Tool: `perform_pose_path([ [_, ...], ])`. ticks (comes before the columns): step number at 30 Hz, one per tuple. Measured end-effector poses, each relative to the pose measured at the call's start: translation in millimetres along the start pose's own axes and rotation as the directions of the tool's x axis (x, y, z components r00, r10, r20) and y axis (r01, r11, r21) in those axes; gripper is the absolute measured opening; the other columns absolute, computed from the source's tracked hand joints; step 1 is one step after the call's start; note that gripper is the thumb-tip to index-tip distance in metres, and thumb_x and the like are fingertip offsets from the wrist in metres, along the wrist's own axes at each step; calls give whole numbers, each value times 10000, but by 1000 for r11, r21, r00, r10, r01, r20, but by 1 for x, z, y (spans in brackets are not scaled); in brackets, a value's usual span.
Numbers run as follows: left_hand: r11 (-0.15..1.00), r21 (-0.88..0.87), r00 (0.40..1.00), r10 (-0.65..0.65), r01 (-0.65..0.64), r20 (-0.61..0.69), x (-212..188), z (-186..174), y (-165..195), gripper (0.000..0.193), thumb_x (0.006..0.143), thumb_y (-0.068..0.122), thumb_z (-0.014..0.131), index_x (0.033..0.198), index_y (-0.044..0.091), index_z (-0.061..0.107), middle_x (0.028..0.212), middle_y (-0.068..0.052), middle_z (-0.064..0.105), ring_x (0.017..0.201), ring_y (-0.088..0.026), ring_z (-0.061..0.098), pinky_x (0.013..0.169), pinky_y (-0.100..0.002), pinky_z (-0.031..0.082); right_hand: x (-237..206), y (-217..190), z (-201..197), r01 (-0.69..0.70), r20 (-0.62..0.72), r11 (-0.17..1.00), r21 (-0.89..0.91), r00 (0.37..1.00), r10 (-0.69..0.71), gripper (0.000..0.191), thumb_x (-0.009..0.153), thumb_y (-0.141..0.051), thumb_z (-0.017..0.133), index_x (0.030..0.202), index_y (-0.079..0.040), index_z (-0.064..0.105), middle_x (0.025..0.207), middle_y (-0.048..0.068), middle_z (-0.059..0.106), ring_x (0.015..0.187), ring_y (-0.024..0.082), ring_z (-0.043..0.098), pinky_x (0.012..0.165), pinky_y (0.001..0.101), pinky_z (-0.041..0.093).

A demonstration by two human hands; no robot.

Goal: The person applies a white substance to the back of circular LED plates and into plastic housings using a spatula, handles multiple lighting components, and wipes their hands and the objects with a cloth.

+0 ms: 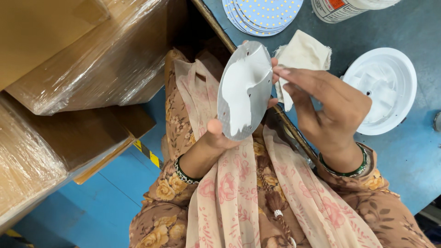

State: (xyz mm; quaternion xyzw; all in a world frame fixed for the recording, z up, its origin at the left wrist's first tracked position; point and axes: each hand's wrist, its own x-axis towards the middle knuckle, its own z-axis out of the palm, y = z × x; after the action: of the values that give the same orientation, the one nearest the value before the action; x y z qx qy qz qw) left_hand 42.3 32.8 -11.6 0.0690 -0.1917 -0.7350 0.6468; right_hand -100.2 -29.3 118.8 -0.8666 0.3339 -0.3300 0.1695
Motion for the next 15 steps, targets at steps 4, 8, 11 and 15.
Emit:
perform_pose_path([
  [4, 1000, -1, 1000, -26, 26, 13, 0, -3, -5, 1394, 722, 739, 824, 1706, 76, 92, 1671, -93, 228, 1522, -191, 324, 1286, -411, 326, -8, -4, 7, -195, 4, 981, -16, 981, 195, 190, 1025, 74, 773, 1192, -7, 735, 1059, 121, 769, 813, 173, 756, 686, 236, 559],
  [8, 994, 90, 997, 66, -63, -39, 7, -3, -8, 1395, 710, 775, 796, 1693, 141, 36, 1718, -118, 211, 1521, -203, 323, 1277, -384, 317, -14, -9, 11, -158, 43, 985, 70, 987, 155, 198, 988, 59, 744, 1175, 6, 710, 1040, 128, 751, 849, 169, 748, 709, 253, 572],
  [11, 990, 115, 995, 87, -81, -43, 11, -4, -5, 1414, 703, 794, 786, 1700, 147, 21, 1703, -128, 224, 1547, -207, 318, 1293, -358, 299, -15, -11, 9, -56, 76, 998, 2, 996, 55, 185, 963, 37, 775, 1140, -1, 734, 1016, 126, 765, 820, 173, 742, 695, 269, 566],
  [15, 992, 107, 997, 71, -66, -37, 11, -3, 5, 1461, 677, 806, 796, 1712, 168, -14, 1678, -130, 265, 1539, -200, 323, 1210, -332, 343, -12, -7, -3, -131, 18, 991, -2, 991, 131, 130, 931, 59, 757, 1060, 54, 740, 917, 144, 774, 701, 170, 697, 605, 264, 497],
])
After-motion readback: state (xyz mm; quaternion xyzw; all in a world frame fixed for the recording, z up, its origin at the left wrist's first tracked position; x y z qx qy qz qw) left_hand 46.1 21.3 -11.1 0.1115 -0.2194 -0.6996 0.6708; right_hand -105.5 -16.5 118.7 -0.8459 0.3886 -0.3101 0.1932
